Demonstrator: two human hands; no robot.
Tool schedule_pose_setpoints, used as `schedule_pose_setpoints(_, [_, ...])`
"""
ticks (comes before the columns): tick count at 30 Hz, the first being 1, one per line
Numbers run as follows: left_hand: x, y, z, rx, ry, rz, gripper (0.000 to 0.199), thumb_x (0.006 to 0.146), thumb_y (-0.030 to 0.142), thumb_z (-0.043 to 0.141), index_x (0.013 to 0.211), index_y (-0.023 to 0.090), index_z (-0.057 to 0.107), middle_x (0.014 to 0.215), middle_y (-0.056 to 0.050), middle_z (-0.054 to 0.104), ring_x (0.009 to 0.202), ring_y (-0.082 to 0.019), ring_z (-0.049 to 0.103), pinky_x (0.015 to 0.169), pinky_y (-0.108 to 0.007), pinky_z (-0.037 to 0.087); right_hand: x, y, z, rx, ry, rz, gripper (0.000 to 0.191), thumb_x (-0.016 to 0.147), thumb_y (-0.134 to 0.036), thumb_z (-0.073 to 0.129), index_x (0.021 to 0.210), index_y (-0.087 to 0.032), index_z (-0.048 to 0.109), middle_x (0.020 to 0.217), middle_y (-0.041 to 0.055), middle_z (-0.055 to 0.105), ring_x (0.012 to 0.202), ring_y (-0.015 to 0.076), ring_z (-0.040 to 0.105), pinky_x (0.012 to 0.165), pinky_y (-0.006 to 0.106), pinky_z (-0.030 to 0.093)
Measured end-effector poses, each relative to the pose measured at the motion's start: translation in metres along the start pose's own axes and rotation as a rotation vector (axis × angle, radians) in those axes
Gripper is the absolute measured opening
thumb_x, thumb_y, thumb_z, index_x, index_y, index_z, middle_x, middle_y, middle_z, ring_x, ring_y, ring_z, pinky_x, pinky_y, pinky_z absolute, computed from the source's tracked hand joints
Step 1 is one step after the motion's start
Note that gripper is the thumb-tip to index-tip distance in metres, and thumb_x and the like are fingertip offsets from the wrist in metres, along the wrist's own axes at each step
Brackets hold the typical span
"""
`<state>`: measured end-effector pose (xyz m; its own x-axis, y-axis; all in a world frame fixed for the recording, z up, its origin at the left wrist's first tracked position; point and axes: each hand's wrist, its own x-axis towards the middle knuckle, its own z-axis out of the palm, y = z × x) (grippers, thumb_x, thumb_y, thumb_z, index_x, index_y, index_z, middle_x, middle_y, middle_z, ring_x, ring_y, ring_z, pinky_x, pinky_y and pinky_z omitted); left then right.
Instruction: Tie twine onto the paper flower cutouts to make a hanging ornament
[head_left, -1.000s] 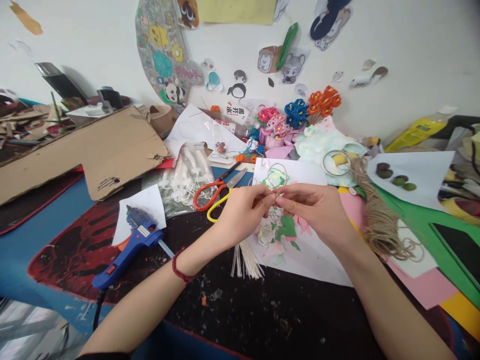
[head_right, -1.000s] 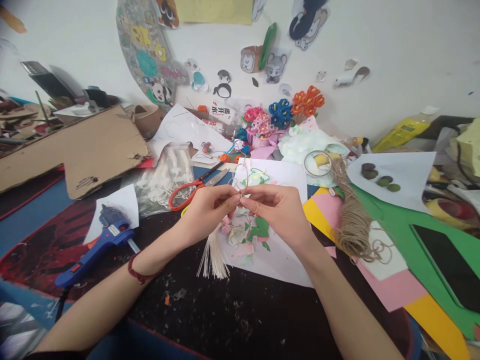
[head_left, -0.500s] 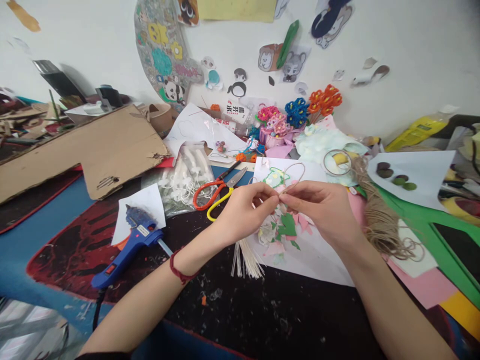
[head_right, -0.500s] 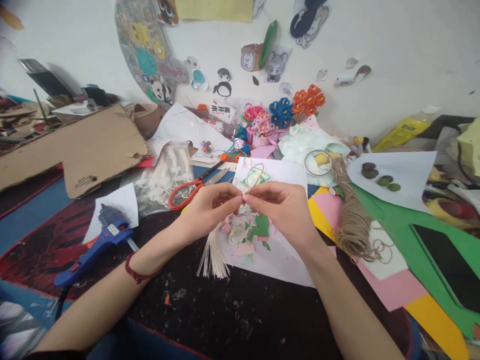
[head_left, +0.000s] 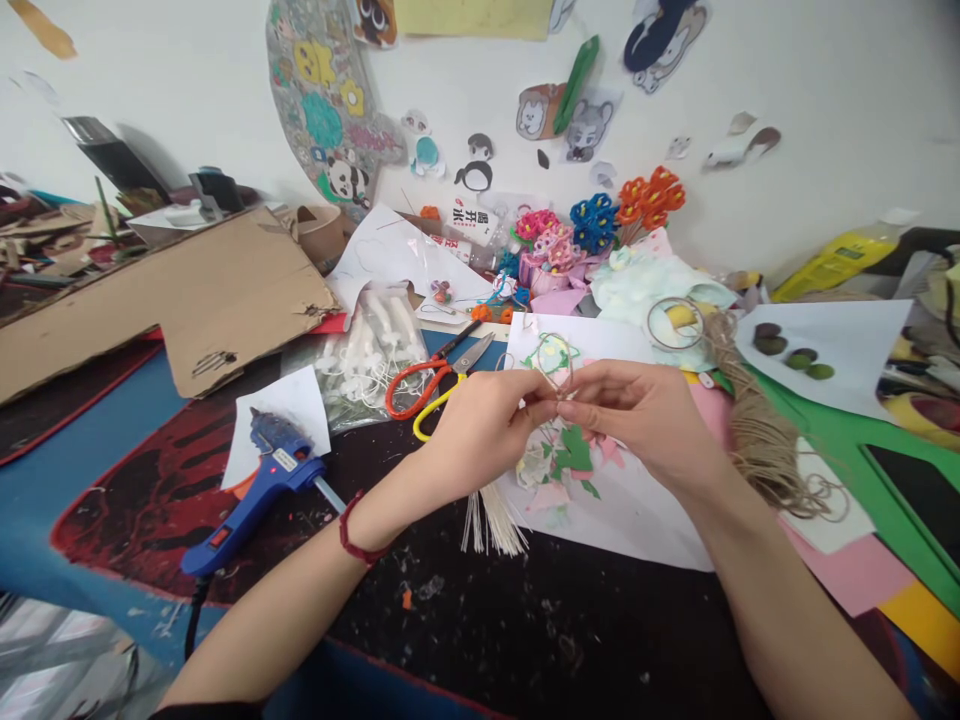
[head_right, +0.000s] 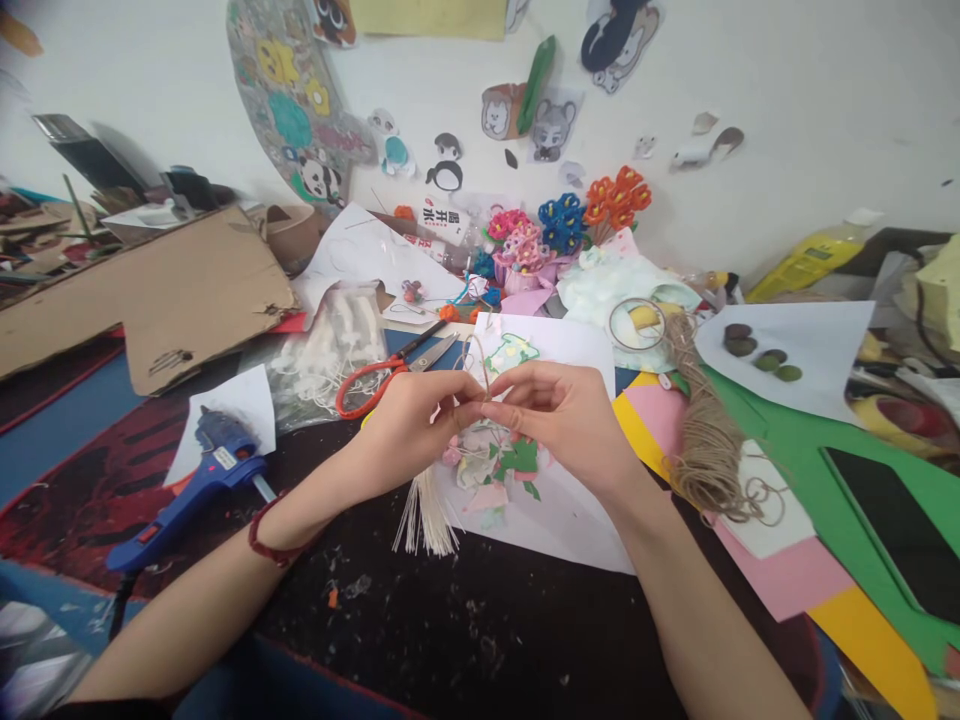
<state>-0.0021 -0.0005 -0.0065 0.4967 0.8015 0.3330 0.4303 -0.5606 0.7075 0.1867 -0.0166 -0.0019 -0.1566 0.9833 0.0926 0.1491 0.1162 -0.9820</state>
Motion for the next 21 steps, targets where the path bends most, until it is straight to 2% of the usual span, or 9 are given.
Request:
schedule_pose_setpoints(5, [0.001, 0.002, -0.001, -0.183, -0.038, -0.053, 0.013, 0.090, 0.023, 0.060, 0.082, 0.014, 0.065, 0.070, 0.001, 0.063, 0.059, -0.008, 0.049, 0.058, -0.023, 0.037, -0.002, -0.002, -0.001, 0.000, 0.015, -0.005, 0.019, 0.066, -0.029, 0.086, 0.074, -0.019, 0.073, 0.065, -0.0009, 0.067, 0.052, 0.0065, 0.056, 0.046, 0.017, 0.045])
schedule_pose_setpoints(13, [0.001, 0.010, -0.001, -0.621, -0.098, -0.252, 0.014, 0.088, 0.023, 0.058, 0.090, 0.011, 0.063, 0.079, -0.002, 0.059, 0.063, -0.008, 0.050, 0.054, -0.021, 0.041, -0.001, -0.004, 0.002, 0.069, 0.067, -0.021, 0.014, 0.069, -0.028, 0.084, 0.073, -0.019, 0.074, 0.064, -0.0010, 0.066, 0.054, 0.0067, 0.057, 0.048, 0.017, 0.047])
schedule_pose_setpoints(16, [0.000, 0.010, 0.001, -0.621, -0.088, -0.267, 0.016, 0.091, 0.027, 0.056, 0.089, 0.011, 0.061, 0.080, -0.003, 0.059, 0.061, -0.008, 0.049, 0.053, -0.021, 0.041, -0.001, -0.002, 0.001, 0.072, 0.072, -0.022, 0.015, 0.069, -0.029, 0.084, 0.074, -0.020, 0.074, 0.065, -0.0009, 0.066, 0.055, 0.0071, 0.057, 0.049, 0.017, 0.048])
schedule_pose_setpoints(21, [-0.001, 0.006, 0.005, -0.468, -0.003, -0.139, 0.019, 0.096, 0.030, 0.050, 0.087, 0.015, 0.055, 0.074, -0.001, 0.060, 0.061, -0.008, 0.051, 0.058, -0.022, 0.041, -0.001, 0.000, 0.000, 0.074, 0.076, -0.012, 0.018, 0.066, -0.030, 0.086, 0.073, -0.019, 0.073, 0.066, -0.0005, 0.067, 0.054, 0.0079, 0.057, 0.049, 0.019, 0.048])
